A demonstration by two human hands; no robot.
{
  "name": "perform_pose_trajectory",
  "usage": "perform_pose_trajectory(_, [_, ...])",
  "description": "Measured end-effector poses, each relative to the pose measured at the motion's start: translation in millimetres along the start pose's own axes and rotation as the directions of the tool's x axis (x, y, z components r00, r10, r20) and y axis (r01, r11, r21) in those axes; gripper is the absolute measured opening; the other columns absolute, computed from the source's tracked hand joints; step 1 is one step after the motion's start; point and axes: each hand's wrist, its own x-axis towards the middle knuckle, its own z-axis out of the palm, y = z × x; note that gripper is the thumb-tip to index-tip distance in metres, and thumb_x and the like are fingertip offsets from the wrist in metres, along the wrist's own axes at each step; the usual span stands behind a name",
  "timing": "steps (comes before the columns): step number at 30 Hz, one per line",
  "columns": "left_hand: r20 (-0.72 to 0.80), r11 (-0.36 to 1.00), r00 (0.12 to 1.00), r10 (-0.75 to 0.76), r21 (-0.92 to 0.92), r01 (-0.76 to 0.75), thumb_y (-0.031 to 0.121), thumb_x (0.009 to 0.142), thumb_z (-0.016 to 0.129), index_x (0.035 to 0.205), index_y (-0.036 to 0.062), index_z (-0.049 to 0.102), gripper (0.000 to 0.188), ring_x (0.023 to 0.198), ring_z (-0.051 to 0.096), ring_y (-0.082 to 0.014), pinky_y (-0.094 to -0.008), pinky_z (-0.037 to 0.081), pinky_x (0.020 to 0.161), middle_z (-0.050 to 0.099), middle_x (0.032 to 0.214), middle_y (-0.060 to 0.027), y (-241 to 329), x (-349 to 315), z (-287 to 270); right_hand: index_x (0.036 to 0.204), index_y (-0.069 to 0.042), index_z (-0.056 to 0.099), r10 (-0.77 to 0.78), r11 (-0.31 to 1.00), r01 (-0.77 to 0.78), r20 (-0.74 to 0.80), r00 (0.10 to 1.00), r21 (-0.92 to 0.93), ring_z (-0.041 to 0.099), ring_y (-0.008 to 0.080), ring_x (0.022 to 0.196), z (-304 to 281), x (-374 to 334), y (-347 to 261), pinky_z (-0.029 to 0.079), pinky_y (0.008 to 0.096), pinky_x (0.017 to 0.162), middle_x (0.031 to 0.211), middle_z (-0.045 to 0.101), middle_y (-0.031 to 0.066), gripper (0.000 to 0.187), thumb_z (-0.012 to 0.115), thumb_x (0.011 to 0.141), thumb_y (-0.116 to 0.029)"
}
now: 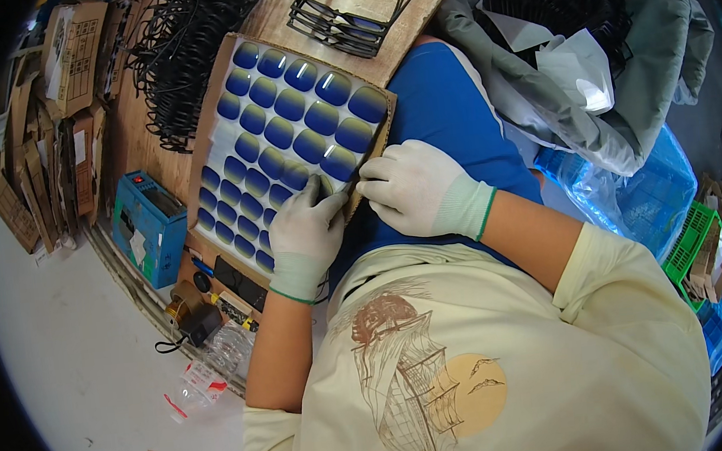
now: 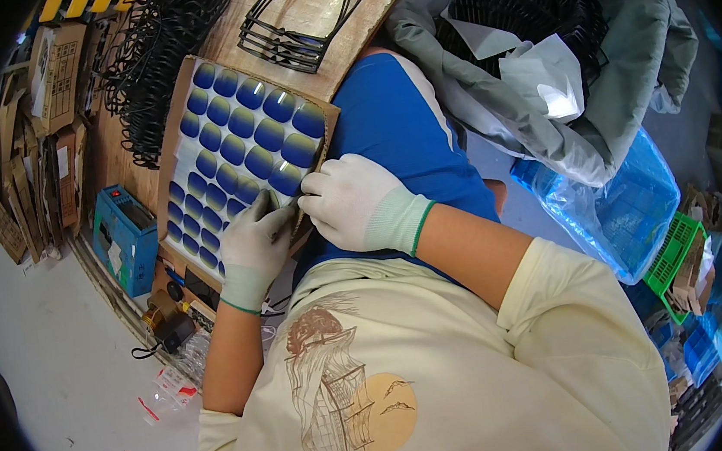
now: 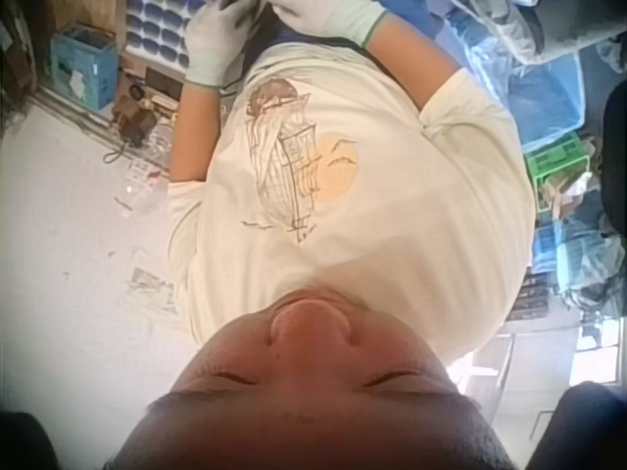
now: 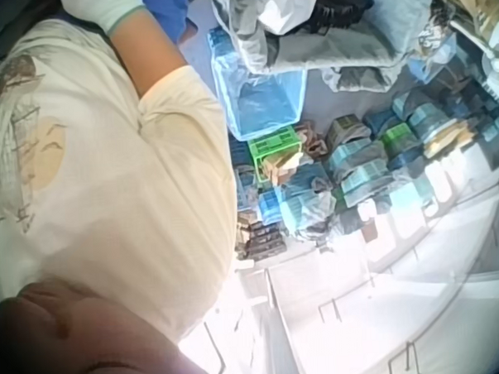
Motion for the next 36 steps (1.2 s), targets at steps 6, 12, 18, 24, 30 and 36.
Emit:
perform_pose_trajectory(6, [0.033,1.000,0.999,0.024,0.016,-0.025,0.022,0.080,0.075,0.104,0.0216,0.081,0.024,0.096,0.071,-0.0312,-0.0391,0.057,0.082,0.071,0.125,-0.0186,1,0,-5,0.102,-0.006,0.072,0.009,1.000,-0.009,0.011,1.000,-0.004,0.065,0.0282,0.093,-1,0,-1,0.051,0.0404,0.081,0.103,0.067,0.0084,0.022,0.068,0.083,-0.016])
perform_pose_trajectory(12, [-0.007,0.999,0.999,0.034,0.032,-0.034,0.023,0.080,0.075,0.100,0.0226,0.081,0.021,0.095,0.069,-0.0295,-0.0388,0.057,0.079,0.070,0.125,-0.0175,0,-1,2,0.102,-0.006,0.072,0.011,1.000,-0.011,0.021,1.000,-0.003,0.065,0.0282,0.093,-3,0,-2,0.051,0.0403,0.081,0.104,0.067,0.0087,0.021,0.068,0.083,-0.016])
perform_pose_trajectory(18, [0.004,0.999,1.000,0.012,0.047,-0.013,0.026,0.081,0.075,0.099,0.0235,0.081,0.019,0.095,0.069,-0.0296,-0.0386,0.057,0.081,0.071,0.125,-0.0166,2,0,4,0.102,-0.006,0.072,0.007,1.000,-0.007,0.003,1.000,-0.001,0.065,0.0281,0.093,-2,-1,-1,0.051,0.0400,0.081,0.104,0.068,0.0088,0.022,0.069,0.083,-0.015])
perform_pose_trajectory(24, [0.004,0.999,1.000,-0.028,0.024,0.028,0.027,0.083,0.077,0.100,0.0228,0.082,0.018,0.099,0.070,-0.0308,-0.0391,0.057,0.085,0.071,0.125,-0.0158,3,0,4,0.102,-0.006,0.072,0.002,1.000,-0.002,0.003,1.000,0.001,0.065,0.0278,0.092,-2,-1,-1,0.051,0.0399,0.081,0.105,0.068,0.0085,0.022,0.069,0.083,-0.015])
perform_pose_trajectory(30, [-0.022,1.000,1.000,-0.017,0.022,0.017,0.025,0.082,0.077,0.097,0.0218,0.081,0.016,0.094,0.070,-0.0302,-0.0387,0.057,0.081,0.072,0.124,-0.0145,2,0,8,0.093,-0.009,0.071,-0.016,1.000,0.015,-0.066,0.998,-0.024,0.063,0.0249,0.091,3,-2,0,0.050,0.0390,0.078,0.094,0.065,0.0049,0.016,0.067,0.083,-0.020])
perform_pose_trajectory(36, [-0.052,1.000,0.999,-0.005,0.029,0.006,0.024,0.081,0.078,0.098,0.0219,0.082,0.018,0.092,0.070,-0.0304,-0.0386,0.057,0.080,0.072,0.122,-0.0152,2,0,9,0.093,-0.009,0.072,-0.015,1.000,0.013,-0.069,0.998,-0.028,0.064,0.0242,0.090,3,-2,1,0.050,0.0385,0.077,0.094,0.065,0.0046,0.015,0.067,0.083,-0.020])
